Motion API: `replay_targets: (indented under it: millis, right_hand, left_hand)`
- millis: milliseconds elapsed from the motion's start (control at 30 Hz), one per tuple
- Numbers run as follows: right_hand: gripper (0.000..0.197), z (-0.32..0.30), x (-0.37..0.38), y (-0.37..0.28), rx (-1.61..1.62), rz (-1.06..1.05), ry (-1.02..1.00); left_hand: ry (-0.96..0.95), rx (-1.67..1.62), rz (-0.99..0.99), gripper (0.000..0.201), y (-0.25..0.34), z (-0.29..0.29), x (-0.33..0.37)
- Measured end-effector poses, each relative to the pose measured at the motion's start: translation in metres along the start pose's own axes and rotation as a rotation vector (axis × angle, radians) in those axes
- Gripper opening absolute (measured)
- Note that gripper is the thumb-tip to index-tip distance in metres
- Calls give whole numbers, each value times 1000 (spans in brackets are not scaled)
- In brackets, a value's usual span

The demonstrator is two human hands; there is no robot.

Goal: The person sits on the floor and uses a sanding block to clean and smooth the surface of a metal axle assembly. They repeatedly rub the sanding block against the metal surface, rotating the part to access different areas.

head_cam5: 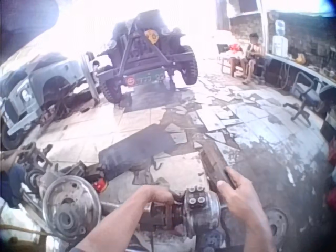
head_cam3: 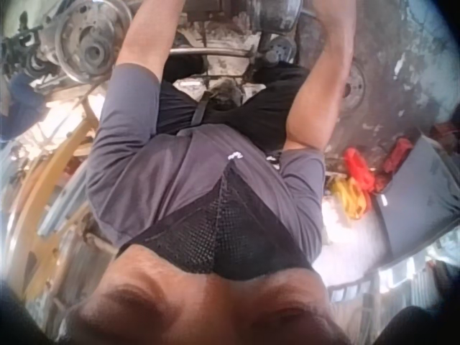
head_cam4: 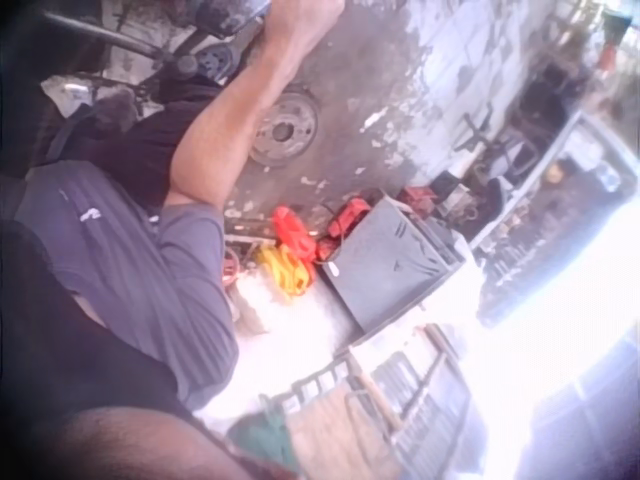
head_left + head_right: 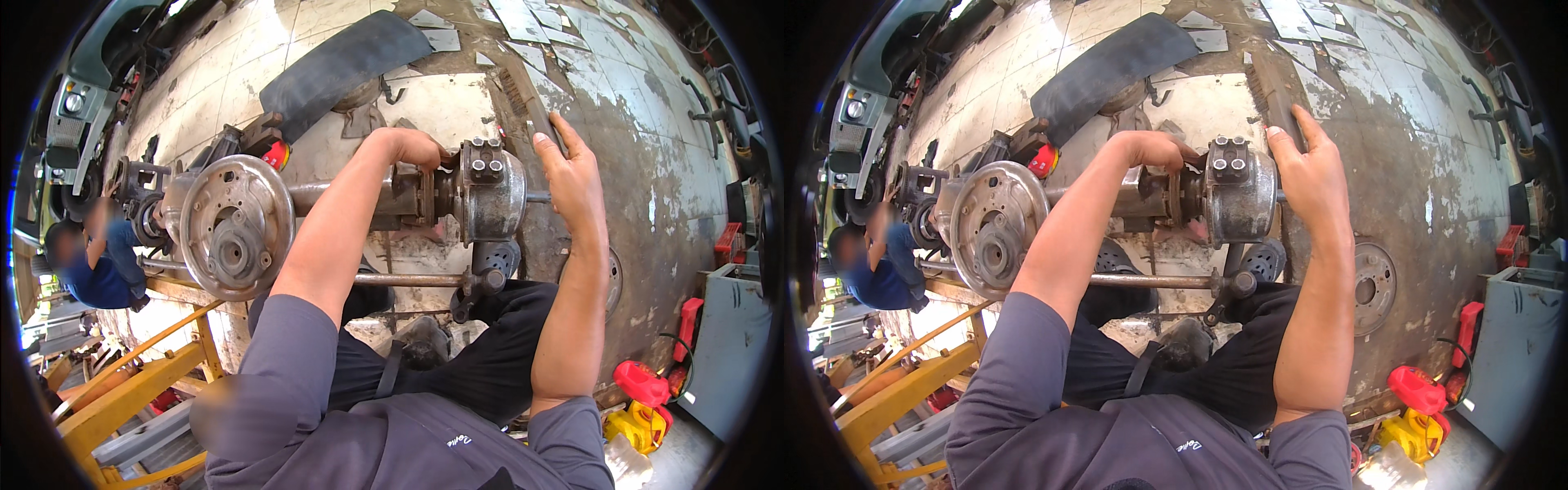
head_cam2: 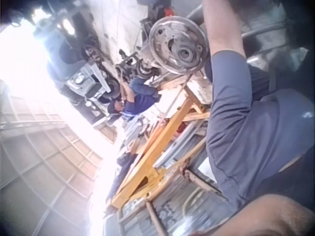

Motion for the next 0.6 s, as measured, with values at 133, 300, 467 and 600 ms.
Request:
replay_targets:
  millis: [133, 300, 467, 600]
  right_hand:
    - [57, 0, 8, 6, -84, -82, 21]
    - [59, 1, 5, 1, -78, -81, 5]
    - [57, -1, 0, -13, -34, -141, 12]
    - [55, 3, 6, -1, -27, -152, 7]
  left_hand:
    - [77, 220, -44, 65, 13, 3, -9]
    - [89, 700, -163, 44, 53, 30, -39]
    - [178, 785, -132, 43, 52, 34, -29]
    - [178, 757, -117, 38, 49, 20, -29]
Point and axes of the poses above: each hand's wrist, its own x-axis towards the middle knuckle, its own z-axis out of the palm, y = z × x, the point moved 10 cm from there along x, towards the middle knuckle, and after that the axes turned 5 degrees about -z, right-handed, at the moved point
